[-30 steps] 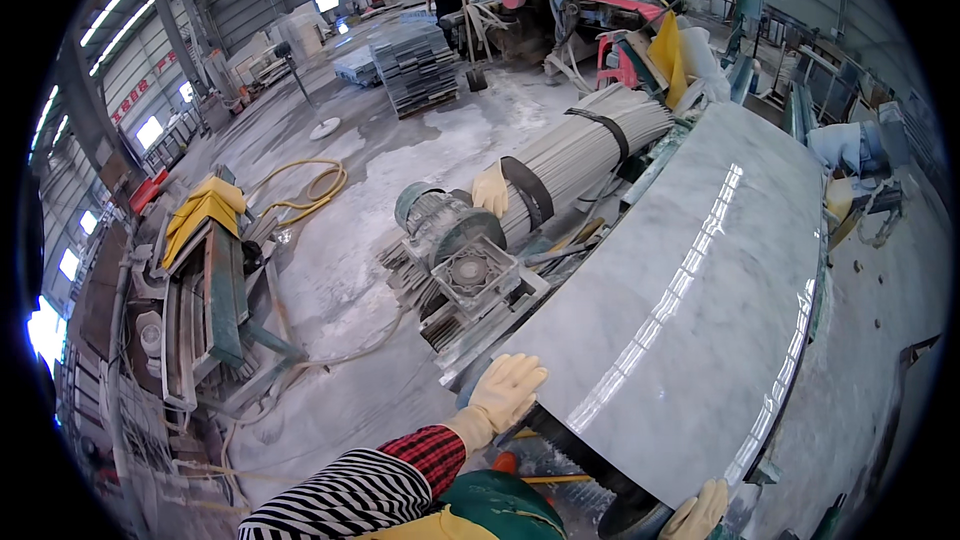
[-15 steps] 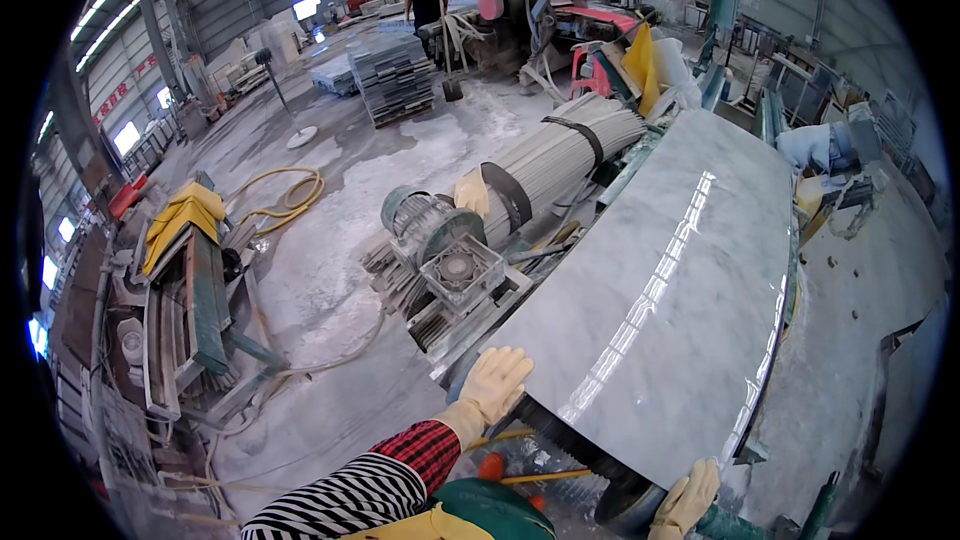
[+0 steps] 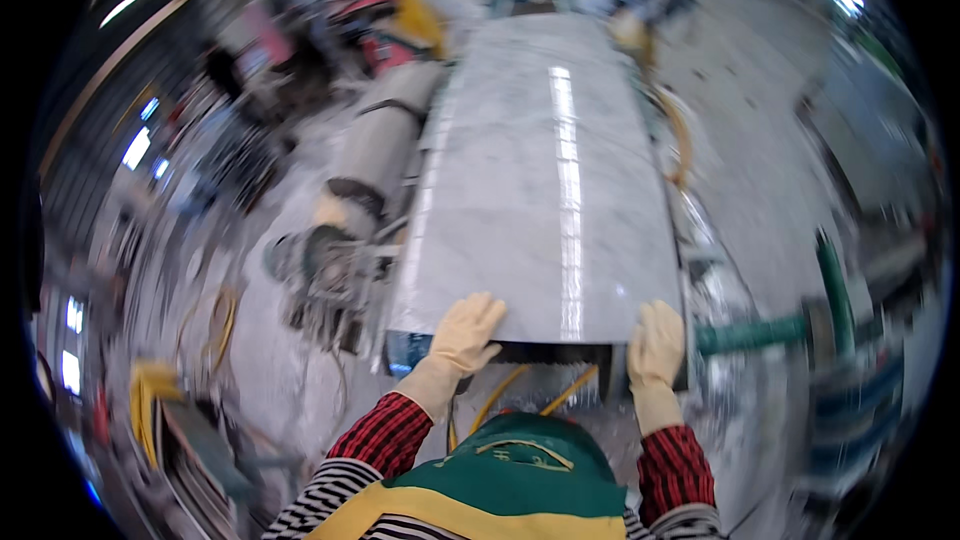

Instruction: The person feeds large rectangular tiles onto a conveyor belt and guides them through a processing machine. They repeatedly pick up tiles, align them, and move them along the line while wearing gloves.

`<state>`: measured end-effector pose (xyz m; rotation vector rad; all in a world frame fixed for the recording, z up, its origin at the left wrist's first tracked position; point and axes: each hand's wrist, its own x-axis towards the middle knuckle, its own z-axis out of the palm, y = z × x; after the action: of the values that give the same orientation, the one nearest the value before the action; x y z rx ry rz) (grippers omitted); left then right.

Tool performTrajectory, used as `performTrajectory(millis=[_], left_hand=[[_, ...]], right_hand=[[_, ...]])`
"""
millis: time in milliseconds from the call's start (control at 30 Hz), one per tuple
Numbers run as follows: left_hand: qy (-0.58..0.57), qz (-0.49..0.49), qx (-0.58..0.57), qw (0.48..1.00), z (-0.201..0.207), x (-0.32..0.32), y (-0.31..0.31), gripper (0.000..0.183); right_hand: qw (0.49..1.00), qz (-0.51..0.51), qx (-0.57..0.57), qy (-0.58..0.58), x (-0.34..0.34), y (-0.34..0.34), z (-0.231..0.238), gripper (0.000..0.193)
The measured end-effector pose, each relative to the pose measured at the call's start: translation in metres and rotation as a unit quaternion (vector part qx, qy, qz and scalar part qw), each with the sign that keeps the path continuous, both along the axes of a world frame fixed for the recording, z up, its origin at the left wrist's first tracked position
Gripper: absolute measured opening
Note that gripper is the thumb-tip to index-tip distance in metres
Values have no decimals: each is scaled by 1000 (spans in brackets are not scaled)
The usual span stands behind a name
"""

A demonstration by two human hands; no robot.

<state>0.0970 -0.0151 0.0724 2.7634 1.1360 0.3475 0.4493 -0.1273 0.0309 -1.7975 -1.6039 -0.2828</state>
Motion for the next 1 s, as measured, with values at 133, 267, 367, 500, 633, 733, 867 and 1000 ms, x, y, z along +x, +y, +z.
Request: performTrajectory(millis=[133,267,367,500,633,733,867,1000], left_hand=[[43,14,44,998,-8,31,5,82],[94,13,104,990,-43,39,16,82],[135,2,92,986,-43,41,20,81],[146,6,79,986,-38,39,18,81],[101,-45,-1,994,-15,20,31,86],[105,-34,-104,988,46,18,53,91],[184,16,-187,965,112,34,79,98],[264,77,-228,934,144,48,83,100]], right_hand=[[998,49,-3,38,-14,-30,14,36],[996,61,-21,60,-10,-68,-1,39],[994,71,0,82,-6,-73,-8,40],[993,75,40,87,0,-76,-20,41],[986,90,28,139,2,-80,-33,45],[986,75,47,145,4,-82,-37,45],[980,75,58,177,6,-85,-43,45],[975,78,72,194,4,-86,-52,47]])
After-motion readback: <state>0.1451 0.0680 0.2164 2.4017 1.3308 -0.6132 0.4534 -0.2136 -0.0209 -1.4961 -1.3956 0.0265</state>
